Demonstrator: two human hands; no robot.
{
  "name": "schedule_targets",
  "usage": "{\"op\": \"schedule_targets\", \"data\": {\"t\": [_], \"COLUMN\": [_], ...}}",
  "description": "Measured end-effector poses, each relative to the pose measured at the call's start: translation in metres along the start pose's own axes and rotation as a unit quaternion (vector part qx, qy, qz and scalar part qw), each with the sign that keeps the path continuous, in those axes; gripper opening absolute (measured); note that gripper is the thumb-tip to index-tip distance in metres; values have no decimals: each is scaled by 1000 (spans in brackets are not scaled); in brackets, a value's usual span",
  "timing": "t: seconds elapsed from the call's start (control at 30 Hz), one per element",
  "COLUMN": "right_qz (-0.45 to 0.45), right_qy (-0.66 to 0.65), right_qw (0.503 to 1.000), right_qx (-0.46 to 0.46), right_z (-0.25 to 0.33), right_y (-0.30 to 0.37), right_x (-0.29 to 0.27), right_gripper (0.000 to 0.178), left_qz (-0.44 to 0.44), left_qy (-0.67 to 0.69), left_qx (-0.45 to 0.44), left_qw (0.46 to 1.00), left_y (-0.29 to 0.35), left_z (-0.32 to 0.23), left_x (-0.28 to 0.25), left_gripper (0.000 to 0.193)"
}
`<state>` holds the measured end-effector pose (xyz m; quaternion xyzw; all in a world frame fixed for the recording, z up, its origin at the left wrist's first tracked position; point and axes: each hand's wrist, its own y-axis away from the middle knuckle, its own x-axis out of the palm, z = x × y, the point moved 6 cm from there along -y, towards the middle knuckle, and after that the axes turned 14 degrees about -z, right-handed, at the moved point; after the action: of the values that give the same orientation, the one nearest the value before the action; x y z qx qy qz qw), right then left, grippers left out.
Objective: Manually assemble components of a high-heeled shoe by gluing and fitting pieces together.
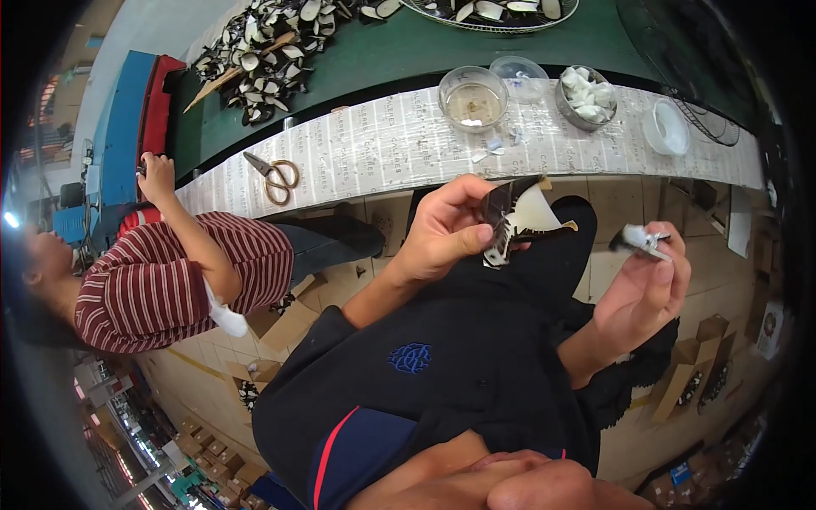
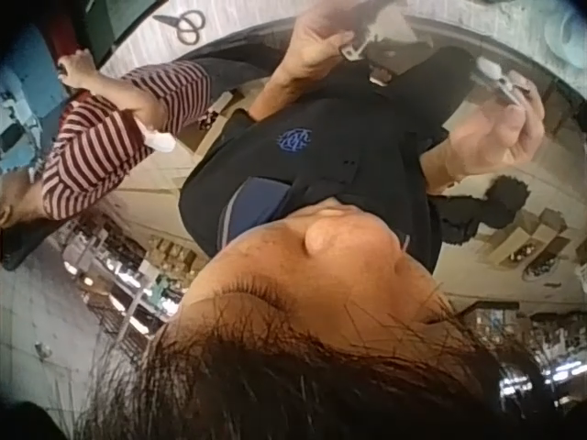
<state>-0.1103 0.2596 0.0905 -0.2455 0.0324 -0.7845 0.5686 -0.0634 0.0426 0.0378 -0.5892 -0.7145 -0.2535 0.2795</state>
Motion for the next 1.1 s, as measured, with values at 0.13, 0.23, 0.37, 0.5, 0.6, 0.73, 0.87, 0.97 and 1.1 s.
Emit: {"op": "schedule_targets", "data": {"t": [0.13,0.23,0.37,0.5,0.6,0.73,0.87,0.97,1.1], "right_qz": [138,237,244,220,220,221,247,269,257], "right_qy": [102,158,206,232,233,227,211,170,74], "right_qw": [961,909,883,866,864,869,881,898,937], "right_qx": [-219,-304,-344,-384,-388,-380,-344,-305,-227], "right_z": [37,47,46,48,50,51,51,52,48], "right_y": [14,24,30,34,35,37,35,32,21], "right_x": [22,46,59,62,61,62,61,58,45], "right_gripper": [19,17,18,17,16,16,17,17,16], "left_qz": [20,8,25,22,26,25,17,9,1], "left_qy": [-77,-104,-121,-128,-134,-139,-142,-134,-94], "left_qx": [46,63,81,86,96,97,89,89,52], "left_qw": [996,993,989,988,986,985,986,987,994], "left_y": [-4,0,2,3,3,4,7,8,6], "left_z": [2,0,0,-1,-3,-4,-5,-5,0], "left_x": [3,1,4,5,5,5,2,1,-3], "left_gripper": [32,32,32,32,32,32,32,32,35]}}
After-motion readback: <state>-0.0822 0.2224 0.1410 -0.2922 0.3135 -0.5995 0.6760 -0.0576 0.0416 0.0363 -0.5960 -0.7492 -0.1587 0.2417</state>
